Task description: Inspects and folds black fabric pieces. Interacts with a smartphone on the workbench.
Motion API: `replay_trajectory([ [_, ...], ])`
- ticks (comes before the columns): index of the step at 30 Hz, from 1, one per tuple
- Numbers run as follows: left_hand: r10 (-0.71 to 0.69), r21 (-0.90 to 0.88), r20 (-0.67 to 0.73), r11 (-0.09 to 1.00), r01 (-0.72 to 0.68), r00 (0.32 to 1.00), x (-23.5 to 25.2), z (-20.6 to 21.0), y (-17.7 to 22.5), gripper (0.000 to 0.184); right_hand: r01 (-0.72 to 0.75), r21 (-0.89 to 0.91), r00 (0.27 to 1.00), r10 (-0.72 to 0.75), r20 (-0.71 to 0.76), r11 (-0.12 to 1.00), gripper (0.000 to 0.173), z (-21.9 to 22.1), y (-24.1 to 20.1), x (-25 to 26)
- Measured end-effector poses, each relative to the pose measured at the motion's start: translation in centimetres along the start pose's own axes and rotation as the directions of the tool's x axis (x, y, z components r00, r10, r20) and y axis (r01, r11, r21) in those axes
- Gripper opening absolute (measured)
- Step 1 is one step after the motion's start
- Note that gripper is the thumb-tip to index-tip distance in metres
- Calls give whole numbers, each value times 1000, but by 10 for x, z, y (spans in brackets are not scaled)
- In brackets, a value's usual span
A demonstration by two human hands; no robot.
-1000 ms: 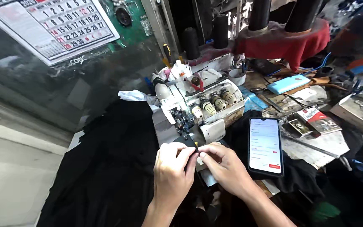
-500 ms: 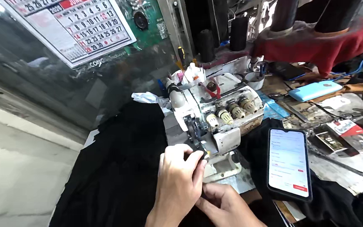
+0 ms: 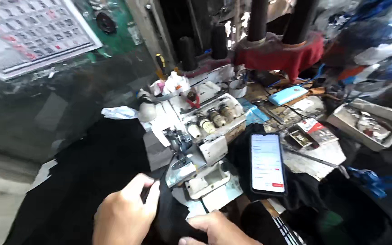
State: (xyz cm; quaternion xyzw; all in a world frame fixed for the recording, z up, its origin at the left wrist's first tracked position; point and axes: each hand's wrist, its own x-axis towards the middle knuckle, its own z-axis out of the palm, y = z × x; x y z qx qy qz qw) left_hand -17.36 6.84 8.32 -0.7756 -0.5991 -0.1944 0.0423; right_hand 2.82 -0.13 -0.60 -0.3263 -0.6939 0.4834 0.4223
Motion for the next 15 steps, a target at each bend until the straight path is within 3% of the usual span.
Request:
replay_trajectory([
  [3, 142, -50, -6, 989, -142, 990, -4, 19, 50, 23, -55, 23, 994, 57, -89, 998, 23, 3, 14, -10],
  [5, 215, -84, -6, 973, -214, 977, 2, 48, 75, 33, -130, 1, 986, 130, -107, 991, 25, 2, 14, -13],
  [7, 244, -193, 43, 954, -231, 969, 3, 47, 71, 36, -134, -112, 991, 130, -43, 985, 24, -10, -2, -22],
  [9, 281, -366, 89, 901, -231, 956, -4, 27, 38, 31, -93, -345, 995, 98, -4, 934, 24, -36, -25, -39],
  [10, 286, -475, 93, 855, -209, 954, -10, 19, 18, 27, -86, -392, 996, 72, -50, 916, 22, -53, -36, -48],
  [12, 234, -627, 74, 767, -137, 969, -23, 14, -18, 21, -95, -385, 950, -31, -309, 918, 20, -93, -47, -63],
  [14, 149, -659, 36, 747, -88, 988, -37, 29, -45, 18, -183, -521, 812, -171, -559, 833, 25, -133, -49, -69],
  [15, 101, -640, 21, 765, -64, 995, -44, 43, -51, 19, -266, -583, 773, -192, -605, 767, 39, -150, -51, -68],
])
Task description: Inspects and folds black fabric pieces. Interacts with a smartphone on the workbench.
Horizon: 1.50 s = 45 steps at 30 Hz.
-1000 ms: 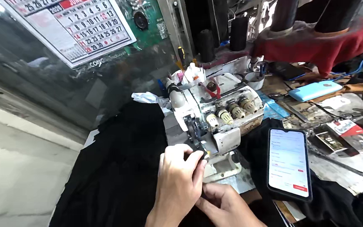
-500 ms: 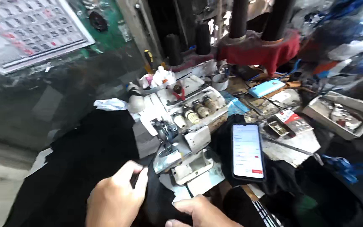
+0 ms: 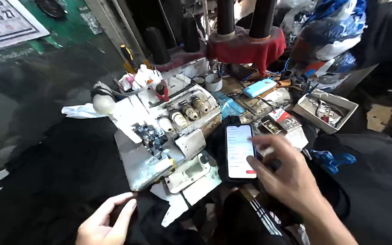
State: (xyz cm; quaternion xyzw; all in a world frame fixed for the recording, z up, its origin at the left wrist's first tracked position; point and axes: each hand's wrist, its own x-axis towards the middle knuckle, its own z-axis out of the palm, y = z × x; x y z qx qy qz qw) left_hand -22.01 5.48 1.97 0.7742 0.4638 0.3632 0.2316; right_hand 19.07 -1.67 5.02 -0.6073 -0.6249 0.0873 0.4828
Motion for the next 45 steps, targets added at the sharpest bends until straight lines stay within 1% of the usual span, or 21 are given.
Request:
replay_trajectory([
  [1, -19, 33, -39, 999, 21, 999, -6, 10, -10, 20, -19, -71, 1000, 19, 0, 997, 56, -6, 7, 9],
  [2, -28, 65, -75, 997, 33, 997, -12, 22, -18, 20, -32, -100, 999, 34, 19, 994, 69, -7, 13, 16],
  [3, -28, 92, -111, 995, 38, 993, -15, 31, -21, 21, -45, -104, 998, 50, 46, 994, 77, -6, 17, 20],
  [5, -31, 103, -146, 994, 46, 989, -16, 38, -19, 20, -81, -99, 992, 90, 90, 992, 82, -1, 22, 26],
  [6, -34, 99, -145, 994, 49, 989, -15, 38, -17, 20, -95, -85, 991, 103, 90, 992, 80, 1, 24, 29],
  [10, -2, 81, -134, 997, 13, 991, -16, 36, -22, 19, -125, 15, 992, 125, 26, 992, 57, 6, 29, 32],
  [11, 3, 80, -132, 997, 8, 991, -16, 36, -22, 18, -137, 45, 990, 135, 39, 990, 57, 5, 29, 30],
  [14, 8, 102, -117, 995, 4, 993, -14, 37, -22, 18, -202, 134, 973, 184, 139, 970, 74, 3, 31, 25],
  [16, 4, 117, -110, 993, 9, 994, -12, 38, -22, 18, -211, 169, 971, 187, 147, 963, 79, 3, 33, 24],
  [21, -4, 131, -127, 991, 21, 992, -14, 39, -21, 18, -189, 217, 980, 170, 102, 958, 71, 5, 35, 26],
  [24, 3, 129, -140, 991, 15, 990, -14, 40, -22, 18, -177, 239, 983, 157, 100, 955, 56, 1, 35, 25],
  [26, 3, 132, -140, 991, 16, 990, -14, 40, -22, 19, -187, 258, 981, 164, 107, 948, 51, -2, 34, 23],
  [31, 21, 120, -130, 993, -6, 991, -13, 39, -21, 18, -247, 317, 966, 208, 151, 916, 66, -3, 31, 16],
  [34, 10, 120, -113, 993, 3, 994, -15, 38, -23, 19, -272, 330, 960, 234, 151, 904, 67, -2, 30, 15],
  [37, 10, 113, -102, 994, 2, 995, -15, 37, -25, 19, -274, 334, 960, 238, 145, 902, 73, -1, 29, 16],
  [39, 9, 105, -108, 994, 2, 994, -15, 38, -26, 20, -273, 303, 960, 238, 150, 913, 76, 0, 28, 18],
  [45, 11, 110, -127, 994, 3, 992, -17, 39, -25, 20, -280, 313, 957, 241, 159, 907, 79, 1, 26, 18],
])
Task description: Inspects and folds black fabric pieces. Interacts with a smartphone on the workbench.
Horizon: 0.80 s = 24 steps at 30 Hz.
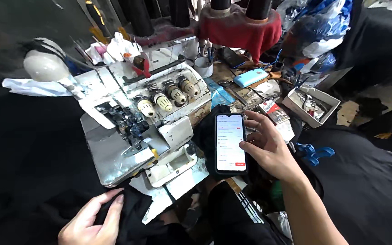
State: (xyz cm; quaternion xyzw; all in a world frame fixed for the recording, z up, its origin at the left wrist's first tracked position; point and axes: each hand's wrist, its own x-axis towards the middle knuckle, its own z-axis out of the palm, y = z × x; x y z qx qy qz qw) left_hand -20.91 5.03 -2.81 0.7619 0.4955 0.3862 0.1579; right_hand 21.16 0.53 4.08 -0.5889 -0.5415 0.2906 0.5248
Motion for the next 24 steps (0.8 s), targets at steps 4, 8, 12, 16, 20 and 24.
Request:
replay_trajectory([
  [4, 3, 25, -2, 1000, -3, 1000, 1, 0, 2, 20, 6, 14, 1000, -6, -4, 1000, 76, -3, 2, -2],
  [8, 7, 40, -8, 999, -7, 1000, 1, 1, 4, 20, 12, 27, 1000, -12, 13, 1000, 84, -4, 5, -2],
  [12, -5, 67, -16, 998, 6, 1000, 2, 2, 6, 20, 14, -21, 1000, -14, -9, 1000, 87, -1, 8, 2],
  [16, -1, 85, -24, 996, 3, 1000, 2, 3, 5, 19, 15, -20, 998, -16, -61, 1000, 67, 0, 9, 4],
  [20, -2, 98, -39, 995, 6, 999, 1, 3, 7, 19, 11, -14, 999, -10, 52, 1000, 87, -6, 9, -1],
  [24, 10, 90, -38, 996, -6, 999, 0, 2, 5, 21, 12, -7, 1000, -12, 10, 1000, 84, -2, 7, -2],
])
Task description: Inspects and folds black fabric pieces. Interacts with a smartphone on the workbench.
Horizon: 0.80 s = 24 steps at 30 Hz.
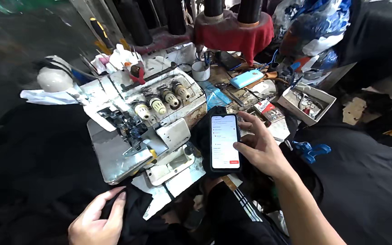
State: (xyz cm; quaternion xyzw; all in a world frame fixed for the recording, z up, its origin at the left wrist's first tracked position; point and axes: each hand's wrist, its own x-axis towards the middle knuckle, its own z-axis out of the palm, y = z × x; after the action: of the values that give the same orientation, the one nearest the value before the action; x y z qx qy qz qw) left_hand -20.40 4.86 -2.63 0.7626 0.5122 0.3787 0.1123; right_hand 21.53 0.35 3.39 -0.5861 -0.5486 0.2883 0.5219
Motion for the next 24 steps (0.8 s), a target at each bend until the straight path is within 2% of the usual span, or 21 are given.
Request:
replay_trajectory([
  [2, 4, -18, -2, 1000, -4, 1000, -1, 0, -3, 21, -12, 5, 999, 12, -30, 1000, 77, 3, -1, 0],
  [6, 18, -49, -1, 999, -18, 1000, -2, 0, -3, 21, -22, -63, 998, 19, -53, 998, 54, 0, -3, -6],
  [9, 27, -76, -10, 997, -27, 1000, -2, 0, -4, 21, -1, -141, 991, -18, -135, 990, 48, -6, -5, -16],
  [11, 30, -86, -15, 996, -32, 999, -3, 0, -3, 21, 63, -231, 952, -128, -278, 971, 42, -5, -12, -25],
  [13, 44, -104, -18, 994, -45, 999, -3, 0, -4, 21, 178, -232, 898, -254, -358, 956, 33, 6, -28, -37],
  [15, 77, -156, -37, 984, -82, 996, -2, -1, -6, 20, 282, -80, 916, -293, -274, 956, 24, 37, -42, -55],
  [16, 104, -205, -54, 972, -112, 993, -1, -3, -6, 18, 306, 33, 940, -296, -170, 952, 22, 62, -46, -63],
  [17, 135, -255, -63, 956, -147, 989, 1, -7, -3, 18, 313, 133, 950, -311, -37, 940, 26, 90, -49, -68],
  [19, 202, -325, -40, 923, -204, 978, 6, -23, 17, 18, 268, 224, 916, -320, 242, 937, 51, 144, -51, -65],
  [20, 233, -330, -32, 915, -230, 972, 10, -33, 32, 18, 242, 245, 889, -316, 332, 939, 60, 167, -50, -61],
  [21, 257, -310, -34, 916, -254, 966, 14, -45, 46, 17, 224, 276, 868, -320, 379, 935, 60, 184, -49, -57],
  [24, 294, -196, -74, 933, -303, 953, 28, -78, 71, 19, 223, 318, 804, -359, 475, 922, 34, 191, -54, -55],
])
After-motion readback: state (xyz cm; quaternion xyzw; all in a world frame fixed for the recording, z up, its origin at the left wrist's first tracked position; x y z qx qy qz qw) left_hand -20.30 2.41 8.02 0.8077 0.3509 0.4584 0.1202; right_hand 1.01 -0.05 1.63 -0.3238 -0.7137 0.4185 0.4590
